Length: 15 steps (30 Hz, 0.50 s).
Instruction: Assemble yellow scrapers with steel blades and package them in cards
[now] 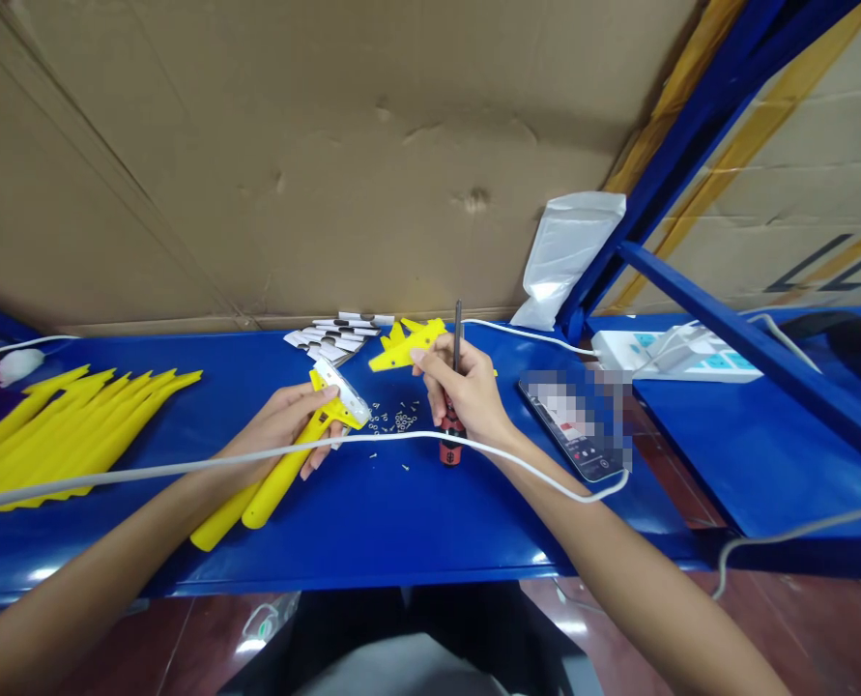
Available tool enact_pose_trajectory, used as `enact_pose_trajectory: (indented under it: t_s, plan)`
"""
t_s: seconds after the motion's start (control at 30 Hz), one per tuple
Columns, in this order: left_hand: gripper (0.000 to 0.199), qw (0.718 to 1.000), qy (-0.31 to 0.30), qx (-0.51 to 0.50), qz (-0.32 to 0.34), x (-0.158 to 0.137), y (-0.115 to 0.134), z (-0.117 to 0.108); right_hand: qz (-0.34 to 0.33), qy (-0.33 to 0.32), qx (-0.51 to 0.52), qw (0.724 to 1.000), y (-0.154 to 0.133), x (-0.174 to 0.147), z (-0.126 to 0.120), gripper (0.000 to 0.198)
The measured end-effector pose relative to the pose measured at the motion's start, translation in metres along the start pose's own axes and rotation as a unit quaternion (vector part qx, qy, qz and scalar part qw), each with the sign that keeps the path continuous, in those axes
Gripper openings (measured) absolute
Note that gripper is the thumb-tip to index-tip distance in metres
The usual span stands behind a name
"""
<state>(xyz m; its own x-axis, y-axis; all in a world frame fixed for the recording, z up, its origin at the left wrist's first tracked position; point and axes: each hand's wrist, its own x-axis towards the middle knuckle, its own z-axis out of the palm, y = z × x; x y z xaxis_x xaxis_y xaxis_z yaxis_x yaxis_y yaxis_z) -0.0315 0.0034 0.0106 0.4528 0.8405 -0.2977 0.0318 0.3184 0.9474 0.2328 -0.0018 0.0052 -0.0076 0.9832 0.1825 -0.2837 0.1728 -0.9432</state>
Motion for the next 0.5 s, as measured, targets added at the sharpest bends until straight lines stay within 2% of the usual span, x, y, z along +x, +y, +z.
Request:
enact_pose_trajectory:
  t_s: [0.17,0.27,0.4,0.5]
  plan:
    - [0.040,1.000,-0.007,0.000,0.001,0.0002,-0.0042,-0.0021,0.016,-0.017,0.009,1.000,-0.0006,-0.0040,0.0038,0.047]
    - [0.040,1.000,-0.002,0.000,-0.002,-0.0002,-0.0041,-0.0003,0.016,-0.022,0.020,0.999,-0.0012,-0.0041,0.0045,0.041]
    - [0.040,1.000,0.000,-0.004,-0.001,-0.0015,-0.0004,0.0011,0.013,-0.029,0.039,0.999,-0.0024,-0.0037,0.0037,0.062]
    - [0.040,1.000,0.001,0.009,0.011,-0.0003,0.0023,-0.0018,0.009,-0.037,0.026,0.999,-0.0029,-0.0032,0.0022,0.053]
